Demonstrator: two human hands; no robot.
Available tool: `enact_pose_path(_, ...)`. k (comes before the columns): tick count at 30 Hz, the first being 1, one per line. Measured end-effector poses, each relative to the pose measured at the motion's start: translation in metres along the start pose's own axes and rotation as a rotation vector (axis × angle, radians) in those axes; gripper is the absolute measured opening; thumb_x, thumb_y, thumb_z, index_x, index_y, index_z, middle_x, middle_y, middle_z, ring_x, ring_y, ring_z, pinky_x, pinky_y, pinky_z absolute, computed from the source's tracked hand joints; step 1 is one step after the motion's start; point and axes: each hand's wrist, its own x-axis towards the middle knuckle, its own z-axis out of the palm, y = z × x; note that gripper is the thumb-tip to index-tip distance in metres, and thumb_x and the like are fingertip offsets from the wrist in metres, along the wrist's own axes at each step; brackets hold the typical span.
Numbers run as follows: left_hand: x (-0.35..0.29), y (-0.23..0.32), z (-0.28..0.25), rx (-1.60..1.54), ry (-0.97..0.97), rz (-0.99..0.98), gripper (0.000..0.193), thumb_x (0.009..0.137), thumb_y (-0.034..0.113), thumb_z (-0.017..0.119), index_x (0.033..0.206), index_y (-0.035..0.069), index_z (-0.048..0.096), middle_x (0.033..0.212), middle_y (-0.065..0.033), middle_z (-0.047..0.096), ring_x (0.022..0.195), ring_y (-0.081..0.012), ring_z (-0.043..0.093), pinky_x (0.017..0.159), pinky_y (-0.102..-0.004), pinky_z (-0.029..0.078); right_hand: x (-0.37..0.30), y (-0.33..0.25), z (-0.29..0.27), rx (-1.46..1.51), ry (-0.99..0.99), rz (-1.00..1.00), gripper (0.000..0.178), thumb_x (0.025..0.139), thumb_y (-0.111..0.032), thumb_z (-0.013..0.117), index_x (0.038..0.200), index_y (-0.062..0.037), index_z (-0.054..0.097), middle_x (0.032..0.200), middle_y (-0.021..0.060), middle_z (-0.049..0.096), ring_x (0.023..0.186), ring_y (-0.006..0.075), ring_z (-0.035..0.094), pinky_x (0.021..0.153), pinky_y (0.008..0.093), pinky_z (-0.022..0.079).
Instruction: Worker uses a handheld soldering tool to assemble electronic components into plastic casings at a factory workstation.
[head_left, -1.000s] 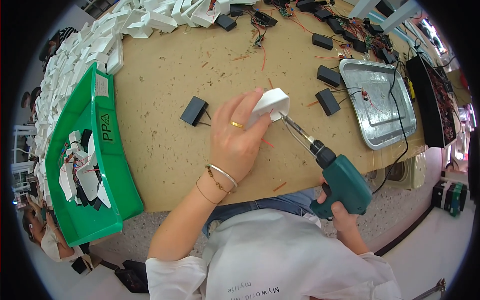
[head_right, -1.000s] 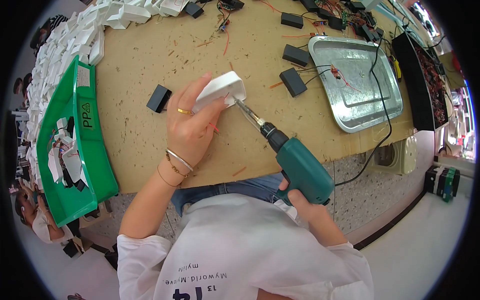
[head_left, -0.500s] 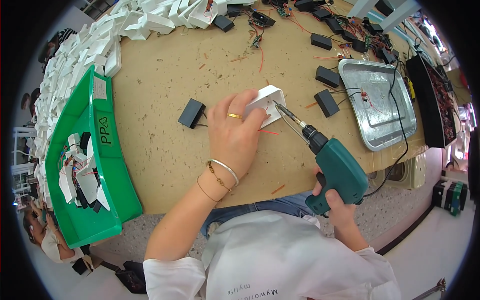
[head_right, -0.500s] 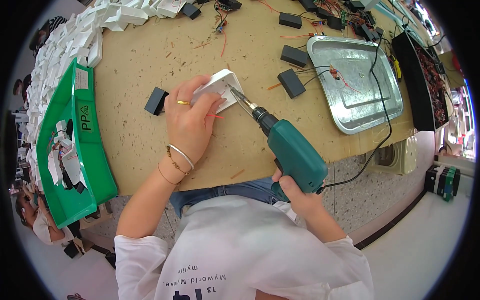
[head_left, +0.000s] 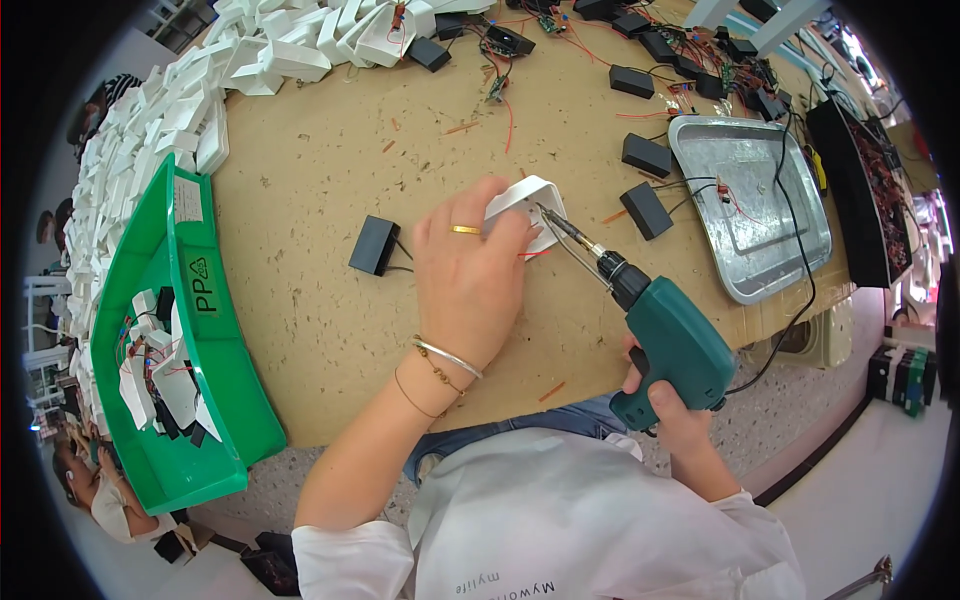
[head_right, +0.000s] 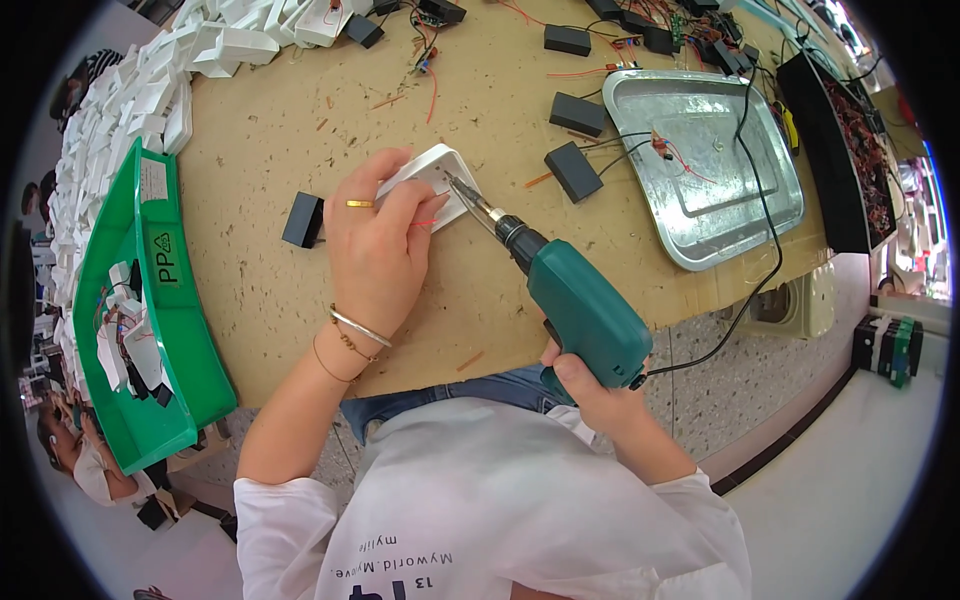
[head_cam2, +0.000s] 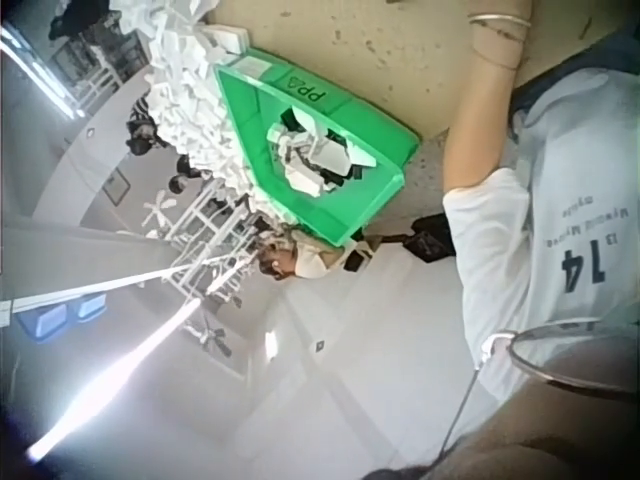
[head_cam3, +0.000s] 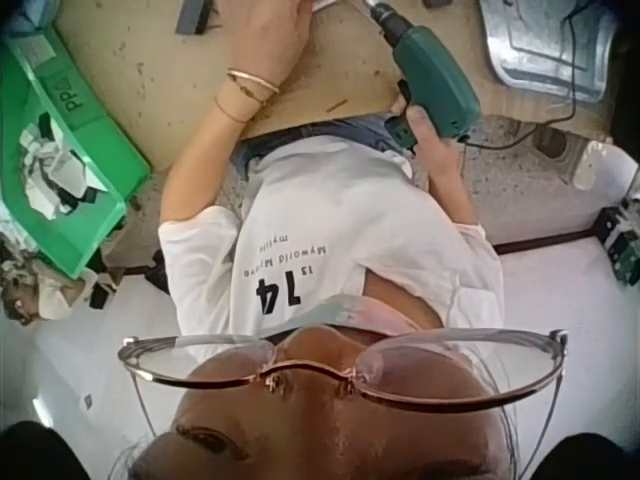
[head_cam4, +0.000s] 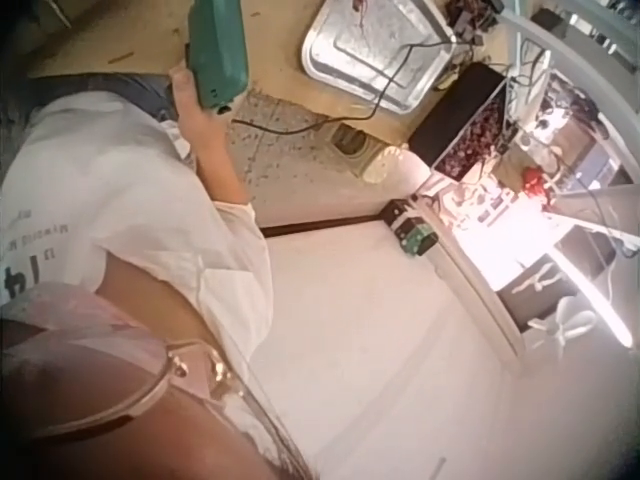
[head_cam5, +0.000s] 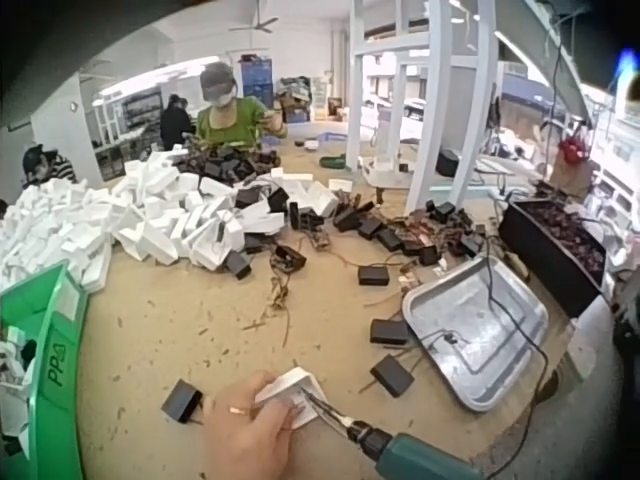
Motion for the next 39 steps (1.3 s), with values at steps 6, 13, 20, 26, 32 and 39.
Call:
enact_pose_path(6,-0.005,-0.006,0.006,0.056,0.025,-0.006,0.016,0.071,0.011,0.067,0.077,0.006,0.053,0.106,-0.0048,0.054,0.089,-0.0246,0.053,0.074,-0.0374,0.037,0.001,0.001,-0.001,-0.019,-0.024,0.001,0.062,0.079,-0.04,0.061,0.12,0.0044,0.047,0.105,0.0136,0.055,0.068,0.0136,0.054,0.076,0.0319,0.043)
enact_pose_path(13,-0.005,-0.004,0.007,0.092,0.011,0.023,0.014,0.072,0.012,0.066,0.078,0.008,0.053,0.105,-0.0029,0.053,0.091,-0.0229,0.052,0.075,-0.0368,0.037,0.0,0.001,-0.004,-0.038,-0.037,0.022,0.061,0.08,-0.039,0.061,0.121,0.0038,0.046,0.107,0.0139,0.055,0.069,0.0133,0.055,0.078,0.0325,0.043)
enact_pose_path(20,-0.005,-0.005,0.008,0.121,0.007,0.051,0.012,0.074,0.013,0.064,0.078,0.009,0.054,0.105,-0.0025,0.051,0.093,-0.0224,0.052,0.076,-0.0374,0.037,0.0,0.003,-0.005,-0.034,-0.031,0.028,0.062,0.08,-0.039,0.061,0.122,0.0042,0.045,0.108,0.0146,0.055,0.069,0.0131,0.055,0.08,0.0333,0.043)
enact_pose_path(26,-0.005,-0.005,0.01,0.152,0.0,0.062,0.013,0.075,0.015,0.063,0.077,0.008,0.053,0.107,-0.0032,0.052,0.094,-0.0225,0.052,0.076,-0.0378,0.037,0.002,0.001,-0.004,-0.011,-0.03,0.024,0.062,0.08,-0.038,0.061,0.122,0.0044,0.044,0.107,0.015,0.055,0.068,0.0132,0.055,0.079,0.0333,0.043)
enact_pose_path(32,-0.005,-0.003,-0.001,0.139,-0.006,0.057,0.014,0.075,0.015,0.064,0.078,0.006,0.054,0.109,-0.0045,0.052,0.095,-0.0234,0.051,0.076,-0.0374,0.037,0.001,0.002,-0.004,-0.013,-0.021,0.01,0.061,0.08,-0.039,0.061,0.121,0.0047,0.046,0.106,0.014,0.055,0.069,0.0137,0.055,0.078,0.0332,0.043)
enact_pose_path(39,-0.014,-0.009,-0.034,0.175,-0.008,0.072,0.018,0.069,0.01,0.07,0.08,0.007,0.057,0.106,-0.0052,0.054,0.09,-0.0227,0.052,0.072,-0.0339,0.039,0.002,0.021,-0.014,-0.047,-0.121,-0.186,0.045,0.077,-0.019,0.067,0.11,0.0076,0.052,0.078,0.0067,0.062,0.068,0.0135,0.058,0.062,0.0256,0.046)
